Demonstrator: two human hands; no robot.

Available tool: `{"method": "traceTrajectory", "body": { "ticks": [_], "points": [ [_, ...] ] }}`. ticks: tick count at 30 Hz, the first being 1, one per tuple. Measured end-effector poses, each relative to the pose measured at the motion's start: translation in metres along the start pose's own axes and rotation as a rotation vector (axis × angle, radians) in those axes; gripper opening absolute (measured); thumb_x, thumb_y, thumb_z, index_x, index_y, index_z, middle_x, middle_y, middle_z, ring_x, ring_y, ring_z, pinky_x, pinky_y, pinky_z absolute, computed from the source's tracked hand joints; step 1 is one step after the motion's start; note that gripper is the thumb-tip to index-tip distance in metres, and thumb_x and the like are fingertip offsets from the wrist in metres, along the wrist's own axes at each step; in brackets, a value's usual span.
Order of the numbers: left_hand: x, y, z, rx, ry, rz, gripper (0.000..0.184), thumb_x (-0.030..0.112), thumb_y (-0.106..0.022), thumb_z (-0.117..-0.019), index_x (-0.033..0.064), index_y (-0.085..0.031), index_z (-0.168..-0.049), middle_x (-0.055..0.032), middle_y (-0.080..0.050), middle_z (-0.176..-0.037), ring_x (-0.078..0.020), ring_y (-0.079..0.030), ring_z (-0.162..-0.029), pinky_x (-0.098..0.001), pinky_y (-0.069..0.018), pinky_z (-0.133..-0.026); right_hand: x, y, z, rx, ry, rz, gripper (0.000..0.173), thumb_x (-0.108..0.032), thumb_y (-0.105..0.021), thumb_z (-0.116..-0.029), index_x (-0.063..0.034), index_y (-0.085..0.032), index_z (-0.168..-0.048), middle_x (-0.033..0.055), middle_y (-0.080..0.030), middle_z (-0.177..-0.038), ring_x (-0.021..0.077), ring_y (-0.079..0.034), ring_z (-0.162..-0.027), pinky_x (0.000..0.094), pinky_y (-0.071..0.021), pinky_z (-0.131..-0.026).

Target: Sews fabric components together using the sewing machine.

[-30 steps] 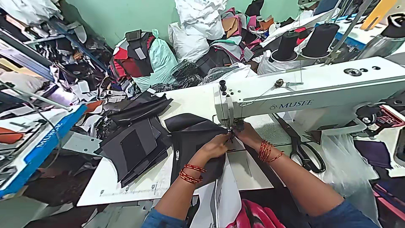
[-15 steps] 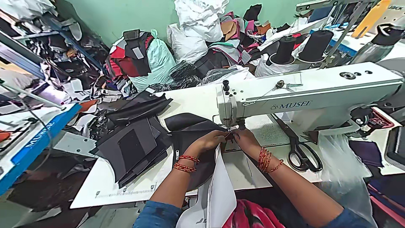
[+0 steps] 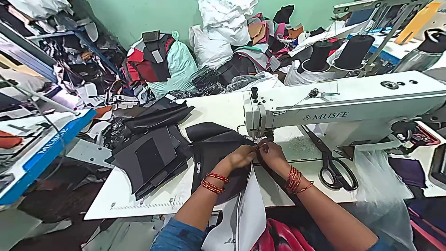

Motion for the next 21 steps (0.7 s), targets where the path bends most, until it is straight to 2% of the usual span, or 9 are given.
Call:
{"method": "traceTrajectory", "body": {
  "ticks": [2, 5, 9, 11, 14, 18, 19, 21],
  "points": [
    [0.002, -0.007, 0.0, 0.036, 0.045, -0.051, 0.037, 0.011, -0.037, -0.1064, -0.0099, -0.06, -0.127, -0.0255, -0.064, -0.116, -0.03, -0.062, -0.103, -0.0468, -0.0485, -0.09, -0.001, 0.001, 0.0, 0.011, -0.042, -0.036, 0.031, -0.005, -0.053, -0.1008, 0.0031, -0.062, -0.13, 0.0181, -0.069, -0.11, 0.0258, -0.066, -0.101, 0.0399, -0.0506, -0.093],
    [0.009, -0.014, -0.001, 0.049, 0.117, -0.1, 0.043, 0.013, -0.037, -0.1071, -0.0093, -0.054, -0.139, -0.0295, -0.06, -0.132, -0.0378, -0.057, -0.128, -0.0526, -0.0418, -0.109, -0.001, 0.002, 0.001, 0.009, -0.057, -0.059, 0.03, -0.004, -0.055, -0.0997, 0.0049, -0.064, -0.127, 0.0195, -0.069, -0.113, 0.0266, -0.064, -0.106, 0.04, -0.0487, -0.097],
    [0.01, -0.018, 0.0, 0.077, 0.138, -0.121, 0.045, 0.014, -0.038, -0.1073, -0.008, -0.052, -0.143, -0.0283, -0.058, -0.139, -0.0366, -0.053, -0.135, -0.0509, -0.0383, -0.114, 0.003, 0.0, 0.002, 0.024, -0.054, -0.096, 0.029, -0.005, -0.057, -0.0989, 0.0049, -0.067, -0.124, 0.0203, -0.068, -0.116, 0.0267, -0.064, -0.108, 0.0403, -0.0493, -0.098],
    [0.009, -0.017, 0.001, 0.085, 0.127, -0.094, 0.044, 0.014, -0.037, -0.1078, -0.0078, -0.053, -0.143, -0.0274, -0.057, -0.141, -0.0347, -0.052, -0.137, -0.0478, -0.0365, -0.116, 0.006, -0.001, 0.004, 0.026, -0.058, -0.123, 0.029, -0.005, -0.058, -0.0978, 0.0047, -0.067, -0.124, 0.02, -0.069, -0.116, 0.0258, -0.065, -0.107, 0.0397, -0.05, -0.097],
    [0.005, -0.014, 0.002, 0.094, 0.097, -0.049, 0.042, 0.012, -0.037, -0.1078, -0.0085, -0.056, -0.139, -0.0274, -0.06, -0.137, -0.0333, -0.055, -0.132, -0.046, -0.0393, -0.112, 0.008, -0.002, 0.006, 0.026, -0.062, -0.149, 0.029, -0.004, -0.06, -0.0966, 0.0045, -0.067, -0.123, 0.0192, -0.069, -0.114, 0.0241, -0.065, -0.104, 0.0385, -0.05, -0.095],
    [0.008, -0.016, 0.001, 0.092, 0.118, -0.067, 0.042, 0.013, -0.037, -0.1076, -0.0088, -0.056, -0.138, -0.0273, -0.059, -0.139, -0.0341, -0.053, -0.137, -0.047, -0.037, -0.116, 0.008, -0.002, 0.005, 0.025, -0.055, -0.143, 0.029, -0.004, -0.058, -0.0971, 0.004, -0.067, -0.123, 0.019, -0.069, -0.113, 0.0236, -0.065, -0.103, 0.038, -0.05, -0.094],
    [0.009, -0.017, 0.0, 0.092, 0.132, -0.078, 0.042, 0.015, -0.038, -0.108, -0.0089, -0.058, -0.136, -0.0276, -0.06, -0.136, -0.0351, -0.054, -0.134, -0.0486, -0.0386, -0.114, 0.007, -0.002, 0.005, 0.018, -0.054, -0.142, 0.029, -0.004, -0.058, -0.0976, 0.0041, -0.067, -0.124, 0.0194, -0.069, -0.115, 0.0243, -0.065, -0.105, 0.0384, -0.05, -0.095],
    [0.013, -0.019, 0.0, 0.099, 0.158, -0.084, 0.043, 0.02, -0.036, -0.1093, -0.0097, -0.064, -0.123, -0.0279, -0.063, -0.125, -0.0365, -0.058, -0.125, -0.0516, -0.0421, -0.108, 0.007, -0.001, 0.005, 0.0, -0.052, -0.138, 0.029, -0.003, -0.057, -0.0988, 0.0046, -0.066, -0.125, 0.0201, -0.068, -0.116, 0.0255, -0.064, -0.107, 0.0389, -0.0494, -0.097]
  ]
}}
Point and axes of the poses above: each hand's wrist, its own z-axis away from the middle knuckle, its own y-axis out of the back of the hand, x = y × z, the point moved 3 cm from there along -z, towards the middle knuckle
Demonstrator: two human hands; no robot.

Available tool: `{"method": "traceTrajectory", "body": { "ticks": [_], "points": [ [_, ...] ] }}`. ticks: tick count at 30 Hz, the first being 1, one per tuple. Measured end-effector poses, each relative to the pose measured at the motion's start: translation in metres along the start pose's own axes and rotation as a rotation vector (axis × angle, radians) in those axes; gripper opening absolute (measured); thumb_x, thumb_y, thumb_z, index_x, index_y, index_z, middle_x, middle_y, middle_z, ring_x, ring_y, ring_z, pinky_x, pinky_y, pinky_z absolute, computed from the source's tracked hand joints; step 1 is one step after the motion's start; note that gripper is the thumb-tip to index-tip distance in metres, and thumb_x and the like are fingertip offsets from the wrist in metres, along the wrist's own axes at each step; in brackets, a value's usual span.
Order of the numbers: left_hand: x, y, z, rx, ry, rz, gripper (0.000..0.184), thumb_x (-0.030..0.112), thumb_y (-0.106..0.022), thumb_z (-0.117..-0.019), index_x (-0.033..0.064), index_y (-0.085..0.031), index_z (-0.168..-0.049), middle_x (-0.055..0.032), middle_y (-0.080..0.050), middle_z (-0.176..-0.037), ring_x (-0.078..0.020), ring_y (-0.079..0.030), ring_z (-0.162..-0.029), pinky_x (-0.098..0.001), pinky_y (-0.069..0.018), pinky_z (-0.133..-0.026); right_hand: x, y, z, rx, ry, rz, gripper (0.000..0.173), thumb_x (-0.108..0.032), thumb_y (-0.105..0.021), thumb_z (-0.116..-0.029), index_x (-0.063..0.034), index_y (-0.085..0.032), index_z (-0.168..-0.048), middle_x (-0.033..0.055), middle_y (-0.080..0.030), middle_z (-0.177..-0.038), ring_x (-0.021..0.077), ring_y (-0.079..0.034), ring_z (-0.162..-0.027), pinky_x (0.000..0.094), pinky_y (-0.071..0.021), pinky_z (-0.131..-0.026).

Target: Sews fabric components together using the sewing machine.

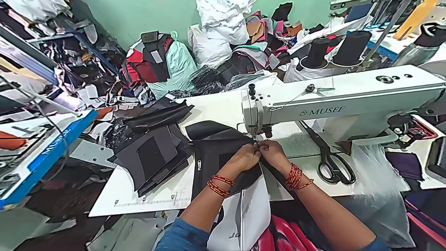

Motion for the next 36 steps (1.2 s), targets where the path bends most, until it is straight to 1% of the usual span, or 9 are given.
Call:
{"method": "traceTrajectory", "body": {
  "ticks": [1, 3, 6, 8, 11, 24, 31, 34, 36],
  "points": [
    [0.002, 0.001, 0.001, -0.011, 0.022, 0.008, 0.047, 0.024, -0.033, -0.1113, -0.0095, -0.064, -0.119, -0.0275, -0.063, -0.123, -0.0361, -0.059, -0.122, -0.0521, -0.0425, -0.105, 0.0, 0.0, 0.0, -0.007, 0.004, 0.001, 0.028, -0.002, -0.058, -0.0993, 0.0051, -0.066, -0.124, 0.0204, -0.068, -0.115, 0.0259, -0.064, -0.107, 0.039, -0.0493, -0.098],
    [0.0, 0.005, 0.0, -0.069, 0.059, -0.002, 0.049, 0.027, -0.029, -0.1126, -0.0085, -0.061, -0.125, -0.0273, -0.06, -0.131, -0.0361, -0.056, -0.127, -0.0529, -0.0407, -0.108, 0.0, 0.001, 0.0, -0.012, 0.018, 0.008, 0.028, -0.002, -0.058, -0.0989, 0.0051, -0.067, -0.124, 0.0208, -0.068, -0.114, 0.0259, -0.064, -0.106, 0.0391, -0.0493, -0.097],
    [-0.001, 0.003, -0.001, -0.084, 0.061, -0.235, 0.043, 0.02, -0.05, -0.1032, 0.002, -0.059, -0.141, -0.0219, -0.055, -0.142, -0.0398, -0.048, -0.136, -0.0582, -0.0392, -0.11, 0.002, 0.002, 0.002, -0.019, 0.026, 0.002, 0.032, -0.001, -0.058, -0.0963, 0.0045, -0.067, -0.126, 0.0206, -0.068, -0.115, 0.0258, -0.064, -0.106, 0.039, -0.0499, -0.096],
    [0.001, -0.001, 0.004, -0.033, 0.106, -0.369, 0.053, 0.027, -0.062, -0.099, 0.0137, -0.053, -0.15, -0.0187, -0.046, -0.152, -0.0416, -0.035, -0.143, -0.0623, -0.0302, -0.112, 0.003, 0.001, 0.003, -0.027, 0.022, 0.001, 0.033, -0.001, -0.058, -0.0961, 0.004, -0.066, -0.128, 0.0209, -0.068, -0.117, 0.0258, -0.064, -0.107, 0.0391, -0.0501, -0.097],
    [-0.006, -0.009, 0.007, 0.082, 0.094, -0.331, 0.056, 0.03, -0.064, -0.0985, 0.0206, -0.052, -0.152, -0.0171, -0.033, -0.164, -0.0422, -0.014, -0.156, -0.0668, -0.0116, -0.122, 0.004, 0.0, 0.005, -0.017, 0.015, -0.002, 0.033, -0.002, -0.057, -0.0974, 0.0033, -0.067, -0.129, 0.0208, -0.068, -0.121, 0.0246, -0.065, -0.11, 0.0375, -0.0501, -0.098],
    [-0.022, -0.016, 0.013, 0.148, 0.017, -0.281, 0.048, 0.032, -0.057, -0.1015, 0.0158, -0.058, -0.146, -0.0099, -0.041, -0.162, -0.0349, -0.018, -0.158, -0.0637, -0.0128, -0.123, -0.011, -0.018, 0.027, 0.005, 0.082, 0.345, 0.041, 0.0, -0.047, -0.1008, 0.0048, -0.059, -0.14, 0.0285, -0.058, -0.128, 0.0339, -0.059, -0.119, 0.0372, -0.0458, -0.105],
    [-0.043, -0.033, 0.012, 0.467, -0.203, -0.106, 0.045, 0.024, -0.063, -0.0926, 0.0043, -0.067, -0.134, -0.0141, -0.058, -0.147, -0.0402, -0.036, -0.15, -0.0681, -0.0181, -0.119, -0.01, -0.027, 0.026, -0.022, 0.129, 0.508, 0.04, 0.001, -0.046, -0.1025, 0.0077, -0.056, -0.141, 0.0287, -0.057, -0.127, 0.0378, -0.059, -0.119, 0.0406, -0.0469, -0.105],
    [-0.042, -0.036, 0.011, 0.499, -0.213, -0.126, 0.054, 0.019, -0.057, -0.0908, 0.0065, -0.06, -0.143, -0.0143, -0.058, -0.146, -0.0416, -0.037, -0.149, -0.0698, -0.0192, -0.118, -0.01, -0.029, 0.026, -0.005, 0.138, 0.506, 0.039, 0.003, -0.045, -0.1013, 0.009, -0.058, -0.138, 0.0294, -0.057, -0.127, 0.0384, -0.059, -0.119, 0.0408, -0.0474, -0.105],
    [-0.035, -0.034, 0.01, 0.361, -0.123, -0.215, 0.061, 0.022, -0.052, -0.0935, 0.0156, -0.049, -0.154, -0.0122, -0.047, -0.157, -0.0407, -0.026, -0.154, -0.0703, -0.0135, -0.119, -0.012, -0.028, 0.028, -0.022, 0.123, 0.505, 0.038, 0.003, -0.046, -0.1006, 0.0096, -0.059, -0.135, 0.029, -0.057, -0.129, 0.0376, -0.058, -0.122, 0.0401, -0.0465, -0.106]
  ]
}}
Point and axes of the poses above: each hand's wrist, its own z-axis away from the middle knuckle, its own y-axis out of the back of the hand, x = y × z, the point moved 3 cm from there along -z, towards the middle knuckle
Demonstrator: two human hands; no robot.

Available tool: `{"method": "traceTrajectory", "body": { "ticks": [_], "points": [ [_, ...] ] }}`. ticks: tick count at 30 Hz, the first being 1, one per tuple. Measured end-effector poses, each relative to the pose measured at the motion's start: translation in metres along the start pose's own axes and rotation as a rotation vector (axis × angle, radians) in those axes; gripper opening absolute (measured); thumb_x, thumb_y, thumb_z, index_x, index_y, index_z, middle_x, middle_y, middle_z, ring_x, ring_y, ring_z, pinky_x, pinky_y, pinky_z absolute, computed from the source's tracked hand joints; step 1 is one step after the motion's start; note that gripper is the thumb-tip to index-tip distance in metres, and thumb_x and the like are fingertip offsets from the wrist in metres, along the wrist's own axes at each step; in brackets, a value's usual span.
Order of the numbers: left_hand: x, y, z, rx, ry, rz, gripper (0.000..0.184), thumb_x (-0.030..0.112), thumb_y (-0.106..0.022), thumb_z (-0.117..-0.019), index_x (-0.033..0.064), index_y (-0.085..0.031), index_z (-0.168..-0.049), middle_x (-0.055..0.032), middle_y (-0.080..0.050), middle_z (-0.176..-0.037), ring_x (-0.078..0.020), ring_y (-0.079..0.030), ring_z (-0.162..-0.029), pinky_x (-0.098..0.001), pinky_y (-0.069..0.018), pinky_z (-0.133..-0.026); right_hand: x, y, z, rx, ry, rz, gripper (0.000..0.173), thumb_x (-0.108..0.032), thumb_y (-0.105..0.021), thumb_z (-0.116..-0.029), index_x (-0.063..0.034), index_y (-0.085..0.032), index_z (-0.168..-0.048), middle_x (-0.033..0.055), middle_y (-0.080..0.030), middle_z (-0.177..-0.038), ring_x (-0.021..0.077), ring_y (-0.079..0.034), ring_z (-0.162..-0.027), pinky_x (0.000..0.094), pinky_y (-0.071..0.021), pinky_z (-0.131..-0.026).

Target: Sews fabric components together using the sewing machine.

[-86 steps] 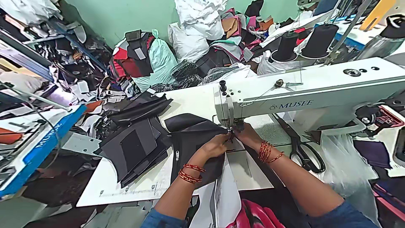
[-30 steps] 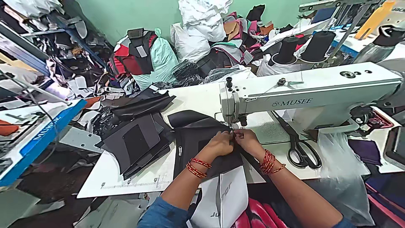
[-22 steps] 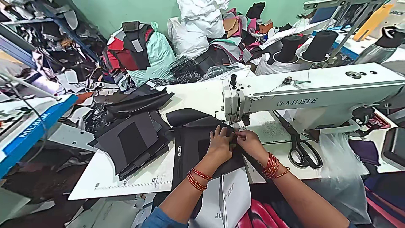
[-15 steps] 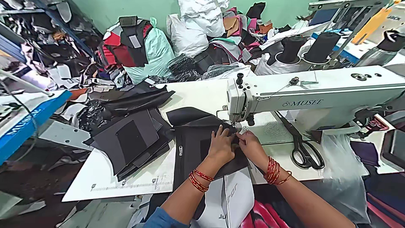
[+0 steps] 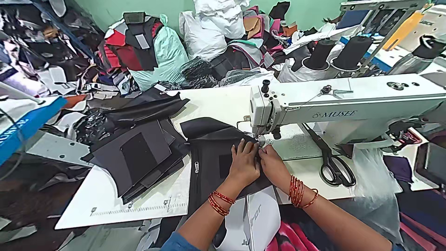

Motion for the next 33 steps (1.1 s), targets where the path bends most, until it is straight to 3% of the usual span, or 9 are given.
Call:
{"method": "traceTrajectory", "body": {
  "ticks": [3, 6, 9, 11, 13, 16, 23, 30, 33],
  "points": [
    [0.008, 0.006, -0.007, -0.192, 0.051, -0.131, 0.066, 0.029, -0.049, -0.0974, 0.0216, -0.034, -0.162, -0.0126, -0.031, -0.166, -0.0421, -0.016, -0.156, -0.0725, -0.0121, -0.117, 0.0, 0.0, 0.0, -0.004, 0.013, 0.013, 0.035, 0.001, -0.048, -0.1007, 0.0105, -0.061, -0.131, 0.0282, -0.057, -0.129, 0.0372, -0.058, -0.123, 0.0401, -0.0464, -0.106],
    [0.01, 0.008, -0.008, -0.222, 0.052, -0.175, 0.069, 0.032, -0.05, -0.0959, 0.0206, -0.033, -0.162, -0.0117, -0.03, -0.167, -0.0417, -0.017, -0.156, -0.0724, -0.0144, -0.116, 0.006, 0.001, 0.001, 0.072, 0.041, -0.077, 0.035, 0.002, -0.049, -0.0989, 0.0107, -0.064, -0.129, 0.0281, -0.06, -0.123, 0.0358, -0.061, -0.115, 0.0389, -0.0491, -0.102],
    [0.005, 0.005, -0.004, -0.091, 0.027, -0.079, 0.062, 0.027, -0.052, -0.0941, 0.0131, -0.047, -0.155, -0.0124, -0.043, -0.16, -0.0399, -0.023, -0.155, -0.0701, -0.0142, -0.118, 0.016, 0.003, -0.001, 0.203, 0.048, -0.232, 0.034, 0.001, -0.053, -0.0957, 0.0086, -0.068, -0.126, 0.0262, -0.066, -0.11, 0.0325, -0.065, -0.101, 0.0386, -0.0524, -0.093],
    [-0.001, 0.001, 0.001, 0.0, -0.008, -0.016, 0.056, 0.024, -0.053, -0.0937, 0.0083, -0.057, -0.147, -0.014, -0.05, -0.155, -0.0408, -0.029, -0.153, -0.0695, -0.015, -0.119, 0.021, 0.004, -0.003, 0.201, -0.003, -0.328, 0.035, -0.001, -0.055, -0.0953, 0.0068, -0.068, -0.127, 0.0235, -0.069, -0.109, 0.0276, -0.066, -0.098, 0.0362, -0.0526, -0.091],
    [-0.003, -0.001, 0.003, 0.042, -0.033, 0.012, 0.05, 0.023, -0.054, -0.0941, 0.0087, -0.062, -0.142, -0.0158, -0.053, -0.152, -0.0425, -0.031, -0.151, -0.0706, -0.0158, -0.119, 0.027, 0.004, -0.004, 0.172, -0.053, -0.416, 0.036, -0.002, -0.057, -0.0954, 0.0051, -0.066, -0.13, 0.02, -0.07, -0.111, 0.0208, -0.065, -0.095, 0.0312, -0.0521, -0.087],
    [-0.001, 0.001, 0.002, 0.013, -0.036, -0.013, 0.049, 0.022, -0.051, -0.0958, 0.0143, -0.062, -0.143, -0.0166, -0.05, -0.154, -0.0432, -0.028, -0.153, -0.0721, -0.0139, -0.118, 0.032, 0.003, -0.006, 0.161, -0.078, -0.497, 0.036, -0.003, -0.058, -0.0953, 0.0037, -0.066, -0.13, 0.017, -0.069, -0.11, 0.015, -0.064, -0.091, 0.027, -0.0515, -0.083],
    [0.008, 0.008, -0.001, -0.194, 0.036, -0.084, 0.054, 0.025, -0.046, -0.1007, 0.0145, -0.05, -0.153, -0.0159, -0.035, -0.165, -0.0412, -0.013, -0.158, -0.0709, -0.0044, -0.12, 0.029, 0.002, -0.002, 0.165, 0.035, -0.409, 0.036, 0.0, -0.052, -0.0958, 0.0051, -0.068, -0.128, 0.0233, -0.067, -0.112, 0.0258, -0.063, -0.102, 0.0339, -0.0499, -0.092],
    [0.0, 0.001, 0.001, 0.037, -0.008, 0.09, 0.047, 0.02, -0.061, -0.0901, 0.0033, -0.067, -0.133, -0.0167, -0.054, -0.151, -0.0375, -0.033, -0.152, -0.0684, -0.0113, -0.121, 0.01, -0.003, 0.002, 0.086, 0.03, -0.115, 0.04, 0.002, -0.046, -0.0994, 0.0079, -0.06, -0.136, 0.0285, -0.06, -0.121, 0.0353, -0.062, -0.109, 0.0385, -0.0505, -0.098],
    [-0.001, 0.0, 0.0, 0.058, -0.016, 0.073, 0.056, 0.022, -0.063, -0.088, 0.0041, -0.061, -0.141, -0.0152, -0.055, -0.15, -0.0375, -0.036, -0.151, -0.0691, -0.0148, -0.12, 0.001, -0.008, 0.002, 0.076, 0.019, 0.048, 0.037, 0.001, -0.045, -0.102, 0.0097, -0.059, -0.136, 0.0291, -0.06, -0.123, 0.0379, -0.063, -0.114, 0.0399, -0.0508, -0.1]
  ]
}}
Point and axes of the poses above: each hand's wrist, its own z-axis away from the middle knuckle, its own y-axis out of the back of the hand, x = y × z, the point moved 3 cm from there along -z, towards the middle knuckle
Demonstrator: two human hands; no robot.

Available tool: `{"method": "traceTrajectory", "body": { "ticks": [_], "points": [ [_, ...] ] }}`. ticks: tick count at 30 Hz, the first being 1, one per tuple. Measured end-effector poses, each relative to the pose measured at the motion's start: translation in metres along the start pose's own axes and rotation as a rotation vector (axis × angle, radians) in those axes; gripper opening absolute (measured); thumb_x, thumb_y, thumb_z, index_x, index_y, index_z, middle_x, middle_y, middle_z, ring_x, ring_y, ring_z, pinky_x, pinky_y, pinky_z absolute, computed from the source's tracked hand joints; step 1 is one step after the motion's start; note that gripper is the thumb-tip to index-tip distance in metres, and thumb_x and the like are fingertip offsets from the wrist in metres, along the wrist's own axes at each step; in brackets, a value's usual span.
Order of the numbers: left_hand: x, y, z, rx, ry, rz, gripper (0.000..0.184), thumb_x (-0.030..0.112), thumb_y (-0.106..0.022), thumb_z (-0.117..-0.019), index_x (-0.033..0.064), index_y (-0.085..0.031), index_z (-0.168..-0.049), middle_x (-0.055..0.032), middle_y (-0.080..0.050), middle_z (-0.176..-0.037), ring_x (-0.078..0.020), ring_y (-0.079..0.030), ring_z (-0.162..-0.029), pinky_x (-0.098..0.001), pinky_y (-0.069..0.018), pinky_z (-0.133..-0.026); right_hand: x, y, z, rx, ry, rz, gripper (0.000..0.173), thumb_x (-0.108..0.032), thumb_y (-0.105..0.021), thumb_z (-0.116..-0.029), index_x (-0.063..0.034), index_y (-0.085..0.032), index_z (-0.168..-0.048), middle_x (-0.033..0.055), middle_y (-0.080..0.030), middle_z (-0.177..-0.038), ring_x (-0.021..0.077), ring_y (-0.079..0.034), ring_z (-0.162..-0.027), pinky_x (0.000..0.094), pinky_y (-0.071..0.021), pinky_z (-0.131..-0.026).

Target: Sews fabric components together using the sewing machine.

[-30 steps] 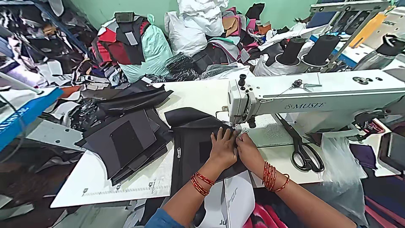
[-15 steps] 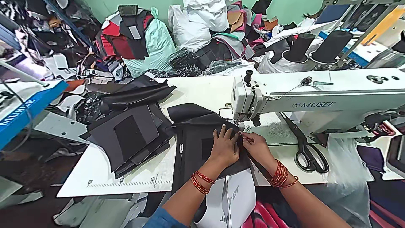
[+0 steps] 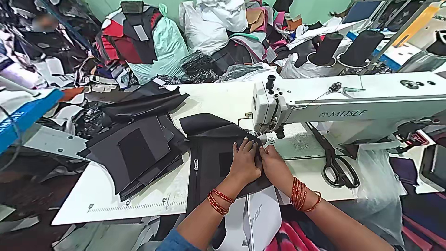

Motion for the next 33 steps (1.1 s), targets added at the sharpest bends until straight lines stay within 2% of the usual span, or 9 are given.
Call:
{"method": "traceTrajectory", "body": {
  "ticks": [4, 7, 14, 23, 27, 33],
  "points": [
    [0.006, 0.002, -0.006, -0.165, 0.022, -0.142, 0.062, 0.03, -0.052, -0.0943, 0.0174, -0.047, -0.155, -0.0109, -0.045, -0.159, -0.0382, -0.026, -0.154, -0.0725, -0.0135, -0.117, -0.001, -0.001, 0.0, -0.003, 0.01, 0.053, 0.035, 0.002, -0.047, -0.1005, 0.0108, -0.061, -0.132, 0.0288, -0.059, -0.124, 0.038, -0.063, -0.115, 0.0398, -0.0521, -0.099],
    [0.011, 0.007, -0.008, -0.27, 0.053, -0.208, 0.065, 0.031, -0.05, -0.0965, 0.0167, -0.039, -0.159, -0.0089, -0.035, -0.165, -0.0372, -0.019, -0.156, -0.0724, -0.0128, -0.117, -0.001, -0.002, 0.0, 0.023, 0.019, 0.041, 0.034, 0.002, -0.049, -0.0994, 0.0108, -0.063, -0.13, 0.0291, -0.06, -0.122, 0.0381, -0.064, -0.113, 0.0401, -0.053, -0.098],
    [0.013, 0.008, -0.01, -0.315, 0.061, -0.226, 0.067, 0.032, -0.05, -0.0975, 0.0125, -0.036, -0.16, -0.0082, -0.03, -0.168, -0.0359, -0.015, -0.158, -0.072, -0.0119, -0.118, -0.001, -0.002, 0.0, 0.02, -0.002, 0.056, 0.036, 0.003, -0.049, -0.0996, 0.01, -0.062, -0.132, 0.0285, -0.06, -0.122, 0.0375, -0.064, -0.113, 0.0393, -0.0529, -0.098],
    [0.009, 0.007, -0.009, -0.278, 0.05, -0.165, 0.066, 0.031, -0.052, -0.0963, 0.0097, -0.04, -0.158, -0.0092, -0.031, -0.167, -0.035, -0.014, -0.158, -0.0723, -0.0081, -0.119, -0.003, -0.001, -0.002, -0.006, -0.021, 0.06, 0.037, 0.003, -0.048, -0.1, 0.0098, -0.06, -0.135, 0.0283, -0.06, -0.123, 0.0372, -0.063, -0.113, 0.0384, -0.0525, -0.098],
    [0.004, 0.004, -0.011, -0.205, 0.013, -0.132, 0.063, 0.032, -0.052, -0.0954, 0.0082, -0.047, -0.153, -0.0112, -0.039, -0.163, -0.0368, -0.02, -0.157, -0.0739, -0.0104, -0.117, -0.006, 0.005, -0.005, -0.104, -0.068, 0.038, 0.04, 0.001, -0.043, -0.1035, 0.0079, -0.054, -0.142, 0.0279, -0.056, -0.13, 0.037, -0.06, -0.12, 0.0397, -0.0492, -0.103],
    [0.001, 0.006, -0.016, -0.175, -0.013, -0.114, 0.06, 0.031, -0.054, -0.0947, 0.0079, -0.052, -0.15, -0.0125, -0.042, -0.161, -0.038, -0.023, -0.156, -0.0748, -0.0122, -0.116, -0.008, 0.006, -0.011, -0.093, -0.068, 0.04, 0.039, 0.001, -0.043, -0.1037, 0.0088, -0.055, -0.14, 0.0285, -0.056, -0.133, 0.037, -0.058, -0.123, 0.0394, -0.0477, -0.106]
  ]
}}
Point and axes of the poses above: each hand's wrist, its own z-axis away from the middle knuckle, its own y-axis out of the back of the hand, x = y × z, the point moved 3 cm from there along -z, towards the middle knuckle
